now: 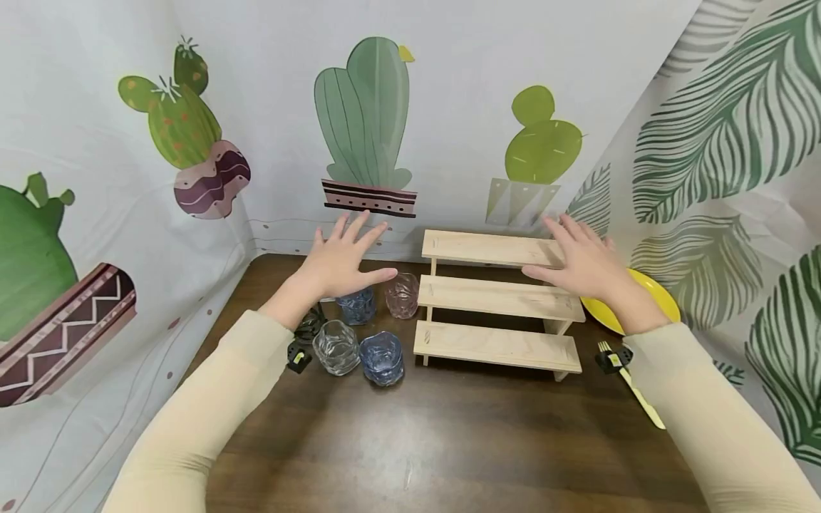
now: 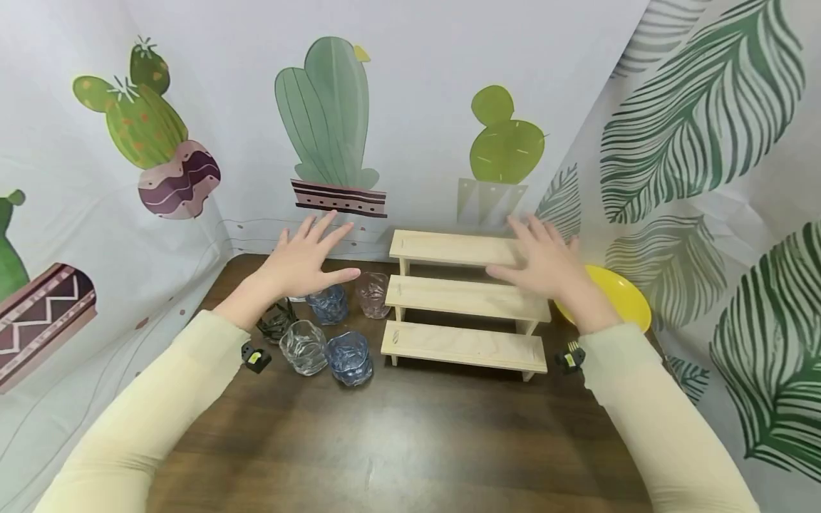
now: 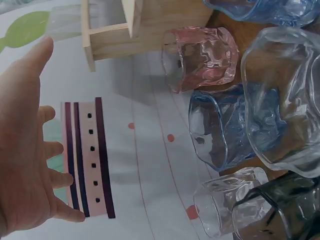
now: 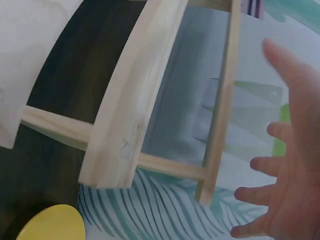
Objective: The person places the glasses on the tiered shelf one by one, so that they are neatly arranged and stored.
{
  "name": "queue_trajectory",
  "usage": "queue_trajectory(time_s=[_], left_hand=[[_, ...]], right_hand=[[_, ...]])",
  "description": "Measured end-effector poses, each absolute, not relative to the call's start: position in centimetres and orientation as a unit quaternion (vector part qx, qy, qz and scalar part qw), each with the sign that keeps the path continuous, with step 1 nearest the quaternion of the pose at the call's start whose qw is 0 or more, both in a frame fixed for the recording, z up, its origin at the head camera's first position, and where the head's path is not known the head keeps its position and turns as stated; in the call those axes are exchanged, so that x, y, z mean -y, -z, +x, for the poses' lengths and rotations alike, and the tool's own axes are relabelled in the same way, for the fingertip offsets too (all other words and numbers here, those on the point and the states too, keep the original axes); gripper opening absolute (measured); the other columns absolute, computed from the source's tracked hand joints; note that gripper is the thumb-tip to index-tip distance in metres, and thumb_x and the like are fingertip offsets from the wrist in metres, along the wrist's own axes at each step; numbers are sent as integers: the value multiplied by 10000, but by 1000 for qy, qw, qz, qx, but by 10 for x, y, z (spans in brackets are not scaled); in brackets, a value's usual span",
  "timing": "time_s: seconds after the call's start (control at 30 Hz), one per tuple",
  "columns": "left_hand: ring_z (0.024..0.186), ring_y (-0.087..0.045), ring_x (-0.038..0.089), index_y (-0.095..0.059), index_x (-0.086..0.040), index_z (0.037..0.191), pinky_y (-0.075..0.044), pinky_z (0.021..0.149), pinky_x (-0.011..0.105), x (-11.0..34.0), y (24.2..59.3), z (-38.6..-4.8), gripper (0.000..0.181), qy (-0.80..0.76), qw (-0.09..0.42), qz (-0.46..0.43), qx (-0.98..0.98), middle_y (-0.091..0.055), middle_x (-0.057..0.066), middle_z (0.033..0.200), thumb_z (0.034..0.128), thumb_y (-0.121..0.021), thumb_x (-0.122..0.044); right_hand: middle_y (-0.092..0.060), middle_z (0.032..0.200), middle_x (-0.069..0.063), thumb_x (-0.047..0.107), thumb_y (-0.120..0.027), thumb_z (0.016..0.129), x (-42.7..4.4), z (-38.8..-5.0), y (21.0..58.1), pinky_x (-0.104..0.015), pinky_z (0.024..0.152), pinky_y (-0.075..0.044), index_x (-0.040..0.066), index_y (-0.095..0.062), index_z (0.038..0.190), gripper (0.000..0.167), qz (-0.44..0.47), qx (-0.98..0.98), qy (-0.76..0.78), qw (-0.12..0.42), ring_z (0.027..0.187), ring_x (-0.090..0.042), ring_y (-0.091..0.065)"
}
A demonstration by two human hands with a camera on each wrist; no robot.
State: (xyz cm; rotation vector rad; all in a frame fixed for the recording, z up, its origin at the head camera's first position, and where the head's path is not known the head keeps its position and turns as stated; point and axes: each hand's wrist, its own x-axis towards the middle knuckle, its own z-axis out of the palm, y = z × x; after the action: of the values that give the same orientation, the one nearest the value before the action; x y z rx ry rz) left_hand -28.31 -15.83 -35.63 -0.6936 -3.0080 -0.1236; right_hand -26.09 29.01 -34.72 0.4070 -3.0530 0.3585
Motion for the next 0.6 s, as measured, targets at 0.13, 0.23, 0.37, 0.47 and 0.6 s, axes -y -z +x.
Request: queue_trajectory(time_s=[0.13,0.23,0.37,0.47,0.6], left_hand=[[1564,-81,421,-168,-340,1672,-114,1114,810,174,358,-274,992,82,52,-213,972,-50,45,1742,879,-360,-904],[1557,-129,411,-211,-309,1668,-143,1121,795,190,363,-267,975,111,68,-203,970,-97,50,1735,897,-410,-871],[1533,-203,431,-249,-270,1661,-214,1135,747,216,376,-258,951,152,79,-187,967,-192,131,1706,918,-500,-807],[1512,-246,451,-268,-240,1656,-258,1143,706,237,393,-252,941,188,79,-165,965,-244,177,1680,926,-553,-762],[1483,-309,447,-283,-199,1649,-298,1138,675,264,422,-244,929,240,78,-132,959,-306,183,1651,938,-602,-706]], right_hand=[[-198,1656,-297,659,-654,929,-303,-242,350,-814,1073,-185,145,-158,1673,1031,121,979,-155,62,1456,-596,-213],[-306,1580,-340,571,-666,958,-311,-225,357,-771,1040,-283,105,-226,1652,945,94,974,-183,93,1401,-580,-315],[-459,1414,-338,468,-644,993,-326,-201,373,-708,917,-407,38,-372,1573,772,40,964,-227,132,1239,-531,-494],[-579,1264,-285,385,-639,1006,-338,-184,390,-599,811,-477,-19,-532,1420,588,3,953,-259,161,1065,-468,-614],[-692,1100,-206,348,-655,1005,-349,-165,418,-379,688,-494,-23,-643,1250,445,-34,946,-280,159,879,-302,-685]])
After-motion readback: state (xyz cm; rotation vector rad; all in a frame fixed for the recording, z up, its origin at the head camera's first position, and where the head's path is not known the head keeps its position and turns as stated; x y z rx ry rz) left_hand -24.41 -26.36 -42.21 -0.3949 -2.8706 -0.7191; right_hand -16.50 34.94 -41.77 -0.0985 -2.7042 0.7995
